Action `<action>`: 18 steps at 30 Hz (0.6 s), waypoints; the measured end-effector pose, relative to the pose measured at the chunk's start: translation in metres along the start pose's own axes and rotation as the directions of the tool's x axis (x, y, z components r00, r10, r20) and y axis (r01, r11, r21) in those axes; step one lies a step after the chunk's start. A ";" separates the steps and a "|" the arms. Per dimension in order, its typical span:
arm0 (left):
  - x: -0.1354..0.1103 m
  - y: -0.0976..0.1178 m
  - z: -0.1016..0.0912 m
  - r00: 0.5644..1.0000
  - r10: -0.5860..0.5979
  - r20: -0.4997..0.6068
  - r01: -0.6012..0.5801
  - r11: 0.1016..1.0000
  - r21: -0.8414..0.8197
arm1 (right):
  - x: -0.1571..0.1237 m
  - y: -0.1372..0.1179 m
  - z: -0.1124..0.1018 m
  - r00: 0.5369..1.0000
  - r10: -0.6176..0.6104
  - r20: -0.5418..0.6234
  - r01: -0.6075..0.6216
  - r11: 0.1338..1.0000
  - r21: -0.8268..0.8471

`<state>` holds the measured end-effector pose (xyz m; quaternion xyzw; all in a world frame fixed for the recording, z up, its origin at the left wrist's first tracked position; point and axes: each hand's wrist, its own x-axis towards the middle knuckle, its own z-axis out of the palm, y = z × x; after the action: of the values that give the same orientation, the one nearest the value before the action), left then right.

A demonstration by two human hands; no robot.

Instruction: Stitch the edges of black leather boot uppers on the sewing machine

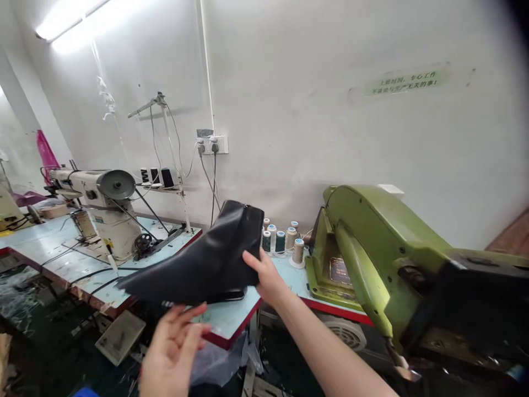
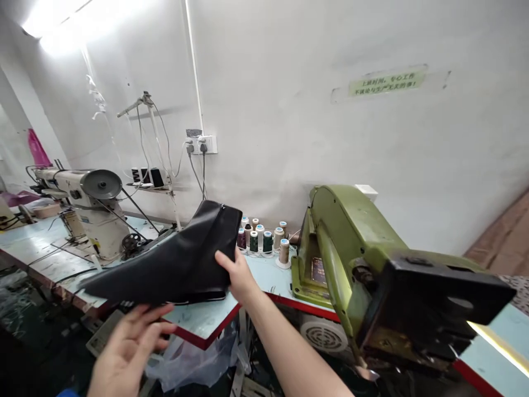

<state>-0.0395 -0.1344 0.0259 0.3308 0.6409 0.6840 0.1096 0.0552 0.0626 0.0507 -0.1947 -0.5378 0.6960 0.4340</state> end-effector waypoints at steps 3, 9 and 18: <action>0.049 0.020 -0.019 0.936 0.236 -0.261 -0.208 0.969 0.132 | 0.066 0.009 -0.003 0.985 0.131 -0.109 -0.156 0.952 -0.264; 0.146 -0.004 0.006 0.870 0.225 0.440 -0.492 0.471 0.733 | 0.099 0.099 -0.007 0.897 0.233 -0.374 -0.416 0.730 -0.542; 0.224 -0.061 0.062 0.676 -0.351 0.648 -0.558 0.330 0.761 | 0.095 0.110 -0.042 0.874 0.179 -0.452 -0.463 0.589 -0.663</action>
<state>-0.1889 0.0531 0.0350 0.6161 0.7823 -0.0035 0.0920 -0.0091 0.1597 -0.0460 -0.5683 -0.6489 0.4319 0.2634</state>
